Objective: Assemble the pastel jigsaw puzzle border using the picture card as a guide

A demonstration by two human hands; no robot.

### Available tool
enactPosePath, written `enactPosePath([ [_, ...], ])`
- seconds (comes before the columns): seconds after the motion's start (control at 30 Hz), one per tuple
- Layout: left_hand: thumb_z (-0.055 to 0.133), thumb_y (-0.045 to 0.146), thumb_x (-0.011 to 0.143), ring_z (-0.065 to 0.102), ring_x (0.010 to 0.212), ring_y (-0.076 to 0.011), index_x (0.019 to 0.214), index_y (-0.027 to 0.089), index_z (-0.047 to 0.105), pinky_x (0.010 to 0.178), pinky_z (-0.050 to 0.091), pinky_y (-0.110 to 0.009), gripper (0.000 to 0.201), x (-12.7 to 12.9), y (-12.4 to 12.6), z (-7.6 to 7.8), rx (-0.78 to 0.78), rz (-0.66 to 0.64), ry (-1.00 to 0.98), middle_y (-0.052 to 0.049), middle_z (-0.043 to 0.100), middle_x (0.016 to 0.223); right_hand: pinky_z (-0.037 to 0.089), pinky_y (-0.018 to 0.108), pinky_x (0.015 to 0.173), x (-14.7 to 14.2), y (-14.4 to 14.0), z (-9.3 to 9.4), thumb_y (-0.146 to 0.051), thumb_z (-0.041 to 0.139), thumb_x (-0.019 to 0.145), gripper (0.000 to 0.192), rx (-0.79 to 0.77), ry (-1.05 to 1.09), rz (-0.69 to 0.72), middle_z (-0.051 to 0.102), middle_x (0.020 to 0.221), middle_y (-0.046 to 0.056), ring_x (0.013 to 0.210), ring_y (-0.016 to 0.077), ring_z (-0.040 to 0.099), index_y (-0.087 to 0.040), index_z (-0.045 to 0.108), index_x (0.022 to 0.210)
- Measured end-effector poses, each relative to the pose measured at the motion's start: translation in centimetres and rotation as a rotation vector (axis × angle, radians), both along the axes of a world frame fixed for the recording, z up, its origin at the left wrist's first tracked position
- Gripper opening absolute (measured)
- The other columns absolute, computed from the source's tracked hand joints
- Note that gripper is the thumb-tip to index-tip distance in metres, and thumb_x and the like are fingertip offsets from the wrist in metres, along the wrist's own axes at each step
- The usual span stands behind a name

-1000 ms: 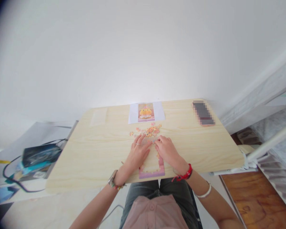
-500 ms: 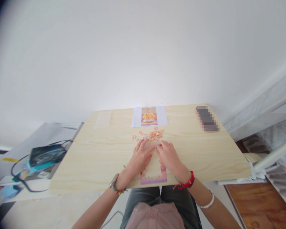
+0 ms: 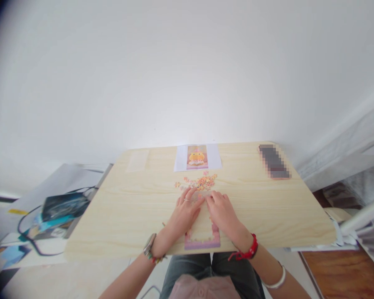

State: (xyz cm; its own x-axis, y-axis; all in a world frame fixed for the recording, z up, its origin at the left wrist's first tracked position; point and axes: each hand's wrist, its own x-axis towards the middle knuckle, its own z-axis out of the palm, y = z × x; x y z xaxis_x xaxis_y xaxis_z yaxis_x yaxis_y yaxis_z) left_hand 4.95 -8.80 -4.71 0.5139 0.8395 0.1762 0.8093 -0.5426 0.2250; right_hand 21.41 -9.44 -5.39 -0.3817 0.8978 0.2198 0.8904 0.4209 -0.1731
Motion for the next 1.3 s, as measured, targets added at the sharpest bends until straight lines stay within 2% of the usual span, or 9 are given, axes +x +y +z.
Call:
enactPosePath([
  [0.37, 0.045, 0.012, 0.083, 0.031, 0.128, -0.0293, 0.114, 0.026, 0.052, 0.093, 0.041, -0.047, 0.035, 0.0, 0.0, -0.2, 0.02, -0.002, -0.012, -0.012, 0.038, 0.133, 0.04, 0.032, 0.075, 0.3, -0.2, -1.1, -0.01, 0.044, 0.082, 0.024, -0.008, 0.066, 0.028, 0.059, 0.089, 0.008, 0.082, 0.0187, 0.054, -0.018, 0.061, 0.097],
  [0.63, 0.044, 0.012, 0.083, 0.031, 0.128, -0.0297, 0.116, 0.025, 0.051, 0.093, 0.04, -0.047, 0.036, 0.1, -0.1, -0.2, -0.007, 0.0, 0.004, -0.013, 0.038, 0.132, 0.044, 0.029, 0.074, 1.0, 0.1, 0.3, -0.011, 0.041, 0.085, 0.024, -0.145, 0.207, 0.061, 0.056, 0.088, 0.006, 0.08, 0.0166, 0.055, -0.018, 0.062, 0.094],
  [0.87, 0.046, 0.011, 0.082, 0.029, 0.128, -0.029, 0.116, 0.025, 0.05, 0.094, 0.04, -0.048, 0.037, -0.3, -0.2, 0.1, -0.036, 0.019, -0.01, -0.012, 0.037, 0.133, 0.045, 0.033, 0.075, 1.4, 0.0, 0.6, -0.014, 0.04, 0.086, 0.024, -0.119, 0.272, 0.014, 0.057, 0.09, 0.008, 0.082, 0.0183, 0.055, -0.017, 0.06, 0.1],
  [0.97, 0.047, 0.012, 0.082, 0.029, 0.128, -0.0297, 0.115, 0.026, 0.052, 0.094, 0.039, -0.048, 0.036, -0.4, -0.2, 0.4, -0.033, 0.024, -0.001, -0.012, 0.037, 0.133, 0.044, 0.031, 0.074, 1.4, 0.0, 0.7, -0.014, 0.041, 0.086, 0.023, -0.098, 0.209, 0.01, 0.056, 0.09, 0.008, 0.08, 0.0178, 0.054, -0.017, 0.06, 0.097],
  [1.1, 0.046, 0.015, 0.084, 0.03, 0.127, -0.0313, 0.112, 0.028, 0.053, 0.092, 0.041, -0.047, 0.032, -0.2, -0.2, 0.2, 0.011, 0.019, 0.03, -0.011, 0.038, 0.132, 0.04, 0.031, 0.072, 1.0, -0.2, 1.0, -0.013, 0.044, 0.086, 0.019, -0.069, 0.02, 0.032, 0.056, 0.087, 0.007, 0.081, 0.0187, 0.053, -0.019, 0.061, 0.092],
  [1.2, 0.046, 0.018, 0.085, 0.032, 0.126, -0.0332, 0.111, 0.028, 0.055, 0.09, 0.043, -0.047, 0.029, 0.0, -0.3, -0.1, 0.068, 0.027, 0.072, -0.01, 0.04, 0.133, 0.039, 0.033, 0.071, 0.5, -0.5, 1.1, -0.01, 0.047, 0.082, 0.019, -0.034, -0.124, 0.051, 0.058, 0.089, 0.009, 0.083, 0.0214, 0.052, -0.016, 0.061, 0.093],
  [1.3, 0.045, 0.017, 0.085, 0.032, 0.126, -0.0333, 0.111, 0.027, 0.054, 0.09, 0.043, -0.046, 0.029, 0.1, -0.3, 0.0, 0.116, -0.002, 0.111, -0.008, 0.04, 0.134, 0.038, 0.036, 0.071, 0.1, -0.5, 1.1, -0.006, 0.048, 0.08, 0.02, -0.019, -0.168, 0.069, 0.058, 0.092, 0.012, 0.084, 0.0233, 0.052, -0.013, 0.062, 0.093],
])
